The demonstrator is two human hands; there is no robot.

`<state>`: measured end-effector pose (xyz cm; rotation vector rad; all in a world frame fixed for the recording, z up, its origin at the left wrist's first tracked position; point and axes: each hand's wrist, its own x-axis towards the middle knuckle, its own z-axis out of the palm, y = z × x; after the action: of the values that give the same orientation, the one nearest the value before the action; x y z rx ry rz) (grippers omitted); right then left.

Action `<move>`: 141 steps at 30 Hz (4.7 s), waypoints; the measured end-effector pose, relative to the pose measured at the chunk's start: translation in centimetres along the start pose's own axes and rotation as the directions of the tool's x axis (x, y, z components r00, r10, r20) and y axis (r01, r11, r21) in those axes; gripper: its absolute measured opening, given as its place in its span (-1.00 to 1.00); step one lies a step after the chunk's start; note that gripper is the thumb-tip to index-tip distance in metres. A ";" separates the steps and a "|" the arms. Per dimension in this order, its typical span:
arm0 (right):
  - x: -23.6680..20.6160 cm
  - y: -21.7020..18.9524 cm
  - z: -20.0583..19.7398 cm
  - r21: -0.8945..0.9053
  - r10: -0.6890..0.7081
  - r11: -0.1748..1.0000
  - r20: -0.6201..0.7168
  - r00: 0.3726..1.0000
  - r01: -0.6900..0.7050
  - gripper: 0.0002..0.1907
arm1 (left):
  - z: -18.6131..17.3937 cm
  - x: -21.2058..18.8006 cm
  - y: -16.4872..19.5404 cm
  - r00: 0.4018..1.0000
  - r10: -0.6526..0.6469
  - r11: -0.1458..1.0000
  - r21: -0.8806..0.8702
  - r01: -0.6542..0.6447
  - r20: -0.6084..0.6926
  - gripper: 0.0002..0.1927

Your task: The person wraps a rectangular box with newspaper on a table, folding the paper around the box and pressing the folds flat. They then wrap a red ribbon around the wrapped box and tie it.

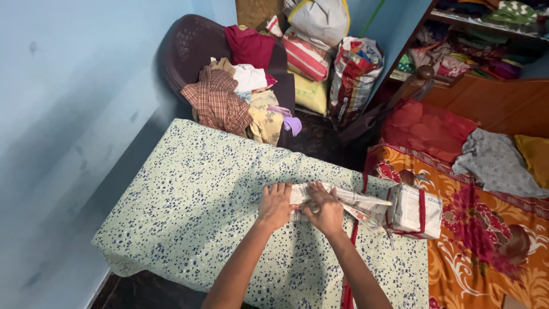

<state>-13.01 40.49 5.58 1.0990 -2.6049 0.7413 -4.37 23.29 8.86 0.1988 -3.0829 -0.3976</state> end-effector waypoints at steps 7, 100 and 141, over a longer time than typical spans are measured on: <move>0.1 1.4 -0.4 0.132 -0.020 0.991 0.012 1.000 0.018 -0.46 | -0.2 0.1 0.0 1.000 -0.009 1.000 0.000 0.009 0.019 -0.21; 3.4 -1.6 1.8 0.456 -0.022 0.887 0.205 0.979 -0.075 -0.76 | 4.0 0.4 -4.7 0.967 -0.077 0.779 -0.620 -0.092 -0.241 -0.82; -0.7 -3.8 3.2 -0.187 -0.280 0.911 0.374 0.884 0.367 -0.22 | 0.2 -2.9 -8.0 0.942 0.322 0.893 -0.360 -0.268 0.098 -0.26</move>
<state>-9.83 37.03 3.99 1.6459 -2.5713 0.1450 -0.49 16.07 6.61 -0.3240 -3.0444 -0.9584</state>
